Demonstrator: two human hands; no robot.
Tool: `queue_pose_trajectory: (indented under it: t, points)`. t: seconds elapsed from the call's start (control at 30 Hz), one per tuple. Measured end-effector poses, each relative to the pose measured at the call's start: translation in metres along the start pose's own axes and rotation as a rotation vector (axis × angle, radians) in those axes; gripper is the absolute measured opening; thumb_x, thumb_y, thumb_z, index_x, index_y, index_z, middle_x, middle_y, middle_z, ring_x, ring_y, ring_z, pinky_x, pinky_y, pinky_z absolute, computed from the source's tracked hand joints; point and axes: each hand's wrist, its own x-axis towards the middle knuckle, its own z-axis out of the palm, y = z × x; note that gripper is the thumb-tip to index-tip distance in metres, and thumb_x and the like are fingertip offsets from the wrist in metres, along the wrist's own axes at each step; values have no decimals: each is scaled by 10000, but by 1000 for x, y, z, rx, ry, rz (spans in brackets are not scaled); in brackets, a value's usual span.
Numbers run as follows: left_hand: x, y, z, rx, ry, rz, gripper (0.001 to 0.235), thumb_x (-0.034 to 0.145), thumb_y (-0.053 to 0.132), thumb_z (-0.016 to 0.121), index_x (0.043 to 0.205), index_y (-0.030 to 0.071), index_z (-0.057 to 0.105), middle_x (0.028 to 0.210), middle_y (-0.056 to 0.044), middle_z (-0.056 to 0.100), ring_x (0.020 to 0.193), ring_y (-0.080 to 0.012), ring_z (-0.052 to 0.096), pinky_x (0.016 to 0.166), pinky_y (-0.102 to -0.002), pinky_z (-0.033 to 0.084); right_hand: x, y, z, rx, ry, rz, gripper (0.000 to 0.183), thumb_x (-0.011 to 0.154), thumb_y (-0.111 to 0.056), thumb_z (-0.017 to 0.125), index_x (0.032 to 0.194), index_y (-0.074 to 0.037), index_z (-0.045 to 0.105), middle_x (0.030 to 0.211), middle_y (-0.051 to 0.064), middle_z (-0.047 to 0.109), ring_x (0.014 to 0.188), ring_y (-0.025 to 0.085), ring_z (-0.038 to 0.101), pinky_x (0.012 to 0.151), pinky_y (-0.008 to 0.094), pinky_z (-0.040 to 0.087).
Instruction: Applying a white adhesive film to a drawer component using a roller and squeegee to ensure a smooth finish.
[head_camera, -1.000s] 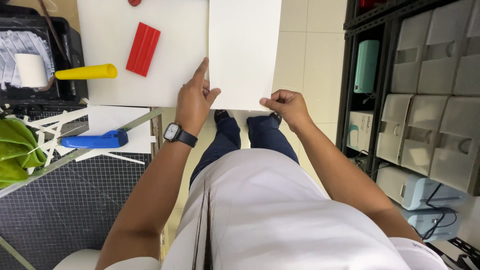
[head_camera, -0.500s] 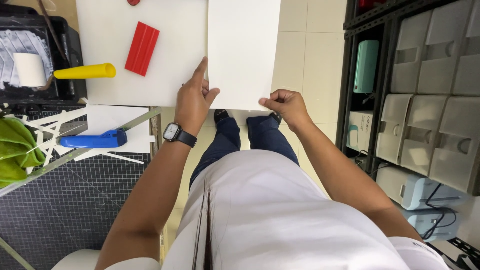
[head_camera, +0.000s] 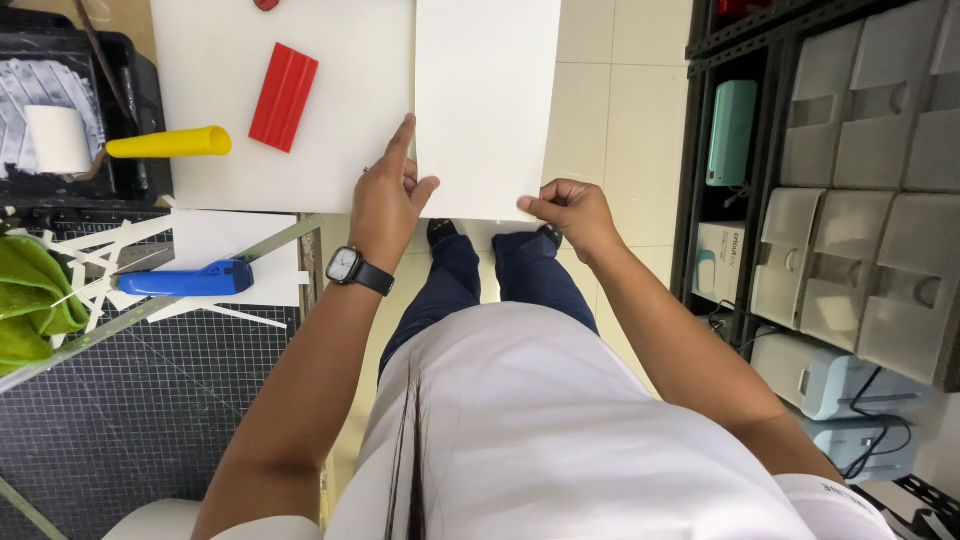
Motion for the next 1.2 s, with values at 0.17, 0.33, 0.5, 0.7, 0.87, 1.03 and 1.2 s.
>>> queue_pose_trajectory:
  t: [0.17,0.33,0.5,0.7,0.87,1.03,1.2]
  points:
    - [-2,0,2,15,14,16,756,965,72,758,1597,87,343,929,-83,665,868,-210,689,780,-327,613,-5,-5,1,-6,7,3,197,776,-129,916,863,-26,772,705,81,695,671,106,626,572,173,479]
    - [-1,3,2,27,36,42,745,965,66,756,1586,73,344,982,-90,632,907,-212,673,795,-324,610,1,1,1,-1,10,3,203,767,-135,922,856,-29,774,701,85,697,663,107,628,562,172,478]
    - [-1,5,3,111,24,51,697,953,42,745,1558,50,400,1021,-93,554,904,-212,639,802,-310,604,-1,-2,3,-8,11,2,202,771,-141,922,857,-30,776,695,80,695,653,100,608,550,171,454]
    - [4,0,5,114,6,46,695,935,31,757,1545,57,424,1087,-107,530,947,-216,648,820,-291,603,0,0,3,-7,14,5,194,775,-139,918,851,-32,774,688,73,690,643,100,601,537,173,444]
    - [7,19,19,333,118,245,656,895,-9,738,1506,80,520,1306,-178,494,1218,-380,546,981,-481,502,-2,1,2,-16,14,0,187,778,-143,913,848,-45,771,680,64,685,630,94,587,525,172,424]
    - [27,35,78,358,119,495,549,984,44,675,1512,117,542,1529,-191,493,1505,-423,285,1209,-591,225,-5,-4,3,-7,-2,-33,178,785,-123,893,868,-52,753,694,43,663,631,94,586,518,174,420]
    - [22,42,89,553,-29,393,701,1160,365,472,1658,14,126,1722,-233,54,1589,-389,-2,1295,-530,-5,-25,-49,9,-152,107,-270,500,867,-71,845,1311,-41,617,1137,195,710,1119,343,688,1024,507,528]
